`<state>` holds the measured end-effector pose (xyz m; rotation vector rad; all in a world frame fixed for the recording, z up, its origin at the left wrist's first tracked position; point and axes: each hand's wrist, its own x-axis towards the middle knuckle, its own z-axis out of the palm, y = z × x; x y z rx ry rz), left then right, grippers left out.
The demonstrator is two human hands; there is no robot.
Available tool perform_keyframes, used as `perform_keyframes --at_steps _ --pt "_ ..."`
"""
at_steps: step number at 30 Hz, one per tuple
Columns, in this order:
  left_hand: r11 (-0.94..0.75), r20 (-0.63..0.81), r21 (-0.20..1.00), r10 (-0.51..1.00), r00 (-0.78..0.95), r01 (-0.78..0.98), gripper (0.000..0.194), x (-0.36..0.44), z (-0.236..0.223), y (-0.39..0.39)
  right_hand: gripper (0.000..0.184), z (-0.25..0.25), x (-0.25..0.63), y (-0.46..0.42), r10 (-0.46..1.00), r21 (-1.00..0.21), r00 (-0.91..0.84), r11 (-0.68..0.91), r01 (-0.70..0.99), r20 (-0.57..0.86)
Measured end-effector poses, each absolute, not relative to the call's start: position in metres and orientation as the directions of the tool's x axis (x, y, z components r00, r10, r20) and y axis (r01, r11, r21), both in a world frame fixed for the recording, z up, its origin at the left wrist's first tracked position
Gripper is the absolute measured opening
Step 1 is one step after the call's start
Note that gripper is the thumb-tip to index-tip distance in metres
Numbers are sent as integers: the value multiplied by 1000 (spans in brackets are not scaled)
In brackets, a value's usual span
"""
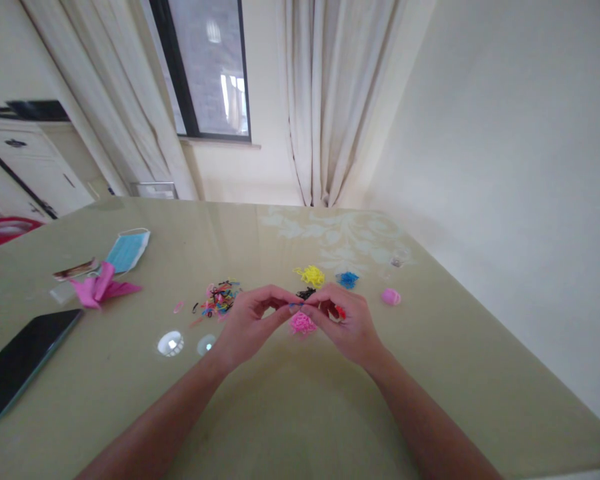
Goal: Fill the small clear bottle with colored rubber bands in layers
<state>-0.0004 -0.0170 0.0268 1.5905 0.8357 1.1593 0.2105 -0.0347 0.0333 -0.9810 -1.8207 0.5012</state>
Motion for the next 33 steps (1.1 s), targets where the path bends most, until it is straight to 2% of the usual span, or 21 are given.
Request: perform_keyframes --at_steps 5,8,16,24,28,33 --pt "-206 225 974 906 358 -90 22 2 26 -19 8 37 210 -37 799 -699 -197 595 396 568" --pt "-158 203 976 908 368 -148 23 4 26 -21 12 42 209 -39 822 -743 -205 568 354 531" --pt "-90 170 973 901 399 -212 29 6 29 -26 24 46 212 -41 903 -915 -277 378 140 330" --pt "-76 156 974 906 394 -212 25 8 31 -27 27 43 215 -39 912 -973 -341 198 -118 227" --pt "-74 120 989 905 408 -126 26 9 32 -26 32 39 219 -35 923 -955 -320 129 -265 214" --pt "-172 80 972 882 465 159 25 8 24 -17 35 39 223 -30 940 -934 -278 95 -345 199"
